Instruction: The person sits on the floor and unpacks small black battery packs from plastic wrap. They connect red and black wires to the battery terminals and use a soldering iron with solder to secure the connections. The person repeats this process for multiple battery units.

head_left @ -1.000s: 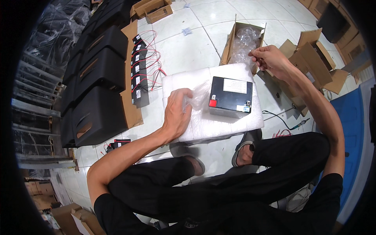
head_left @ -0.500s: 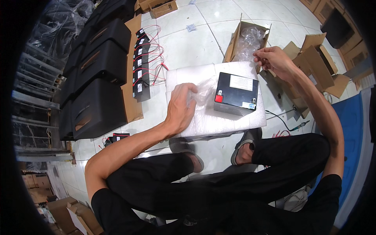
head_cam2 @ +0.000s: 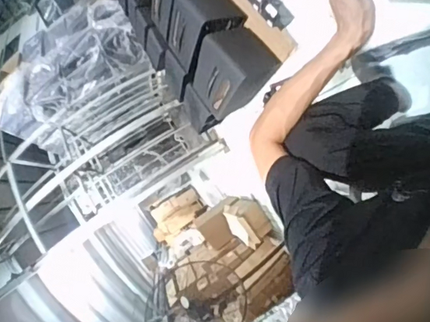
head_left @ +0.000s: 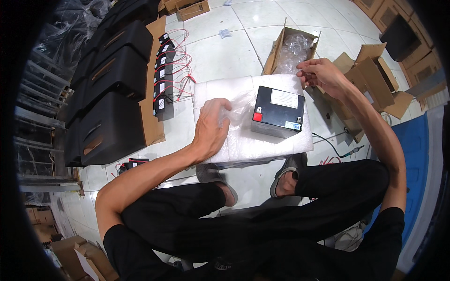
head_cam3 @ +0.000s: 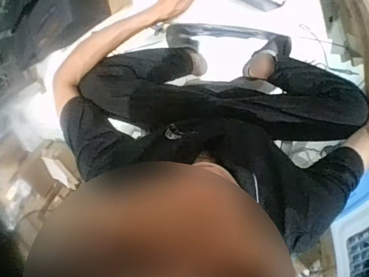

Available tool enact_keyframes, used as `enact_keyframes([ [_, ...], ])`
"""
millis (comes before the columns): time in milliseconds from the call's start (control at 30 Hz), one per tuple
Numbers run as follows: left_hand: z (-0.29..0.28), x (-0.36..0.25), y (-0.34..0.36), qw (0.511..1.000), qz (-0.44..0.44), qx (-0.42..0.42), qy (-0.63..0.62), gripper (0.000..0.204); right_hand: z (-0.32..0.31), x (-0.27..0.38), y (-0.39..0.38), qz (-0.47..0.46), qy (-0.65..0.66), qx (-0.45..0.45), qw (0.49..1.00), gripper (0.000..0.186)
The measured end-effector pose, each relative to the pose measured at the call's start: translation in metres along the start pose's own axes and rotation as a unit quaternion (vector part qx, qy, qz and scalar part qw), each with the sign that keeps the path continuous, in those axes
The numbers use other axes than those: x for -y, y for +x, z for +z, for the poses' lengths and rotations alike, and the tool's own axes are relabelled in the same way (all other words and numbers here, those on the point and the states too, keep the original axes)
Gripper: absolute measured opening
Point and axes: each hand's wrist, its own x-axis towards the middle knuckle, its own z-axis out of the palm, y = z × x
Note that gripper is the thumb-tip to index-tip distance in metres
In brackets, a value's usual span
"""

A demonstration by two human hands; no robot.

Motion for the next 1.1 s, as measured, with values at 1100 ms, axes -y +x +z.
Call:
enact_keyframes([
  [1100, 0.000, -0.008, 0.002, 1.000, -0.024, 0.011, 0.007, 0.031, -0.061, 0.091, 0.006, -0.517, -0.305, -0.374, 0.707, 0.033],
])
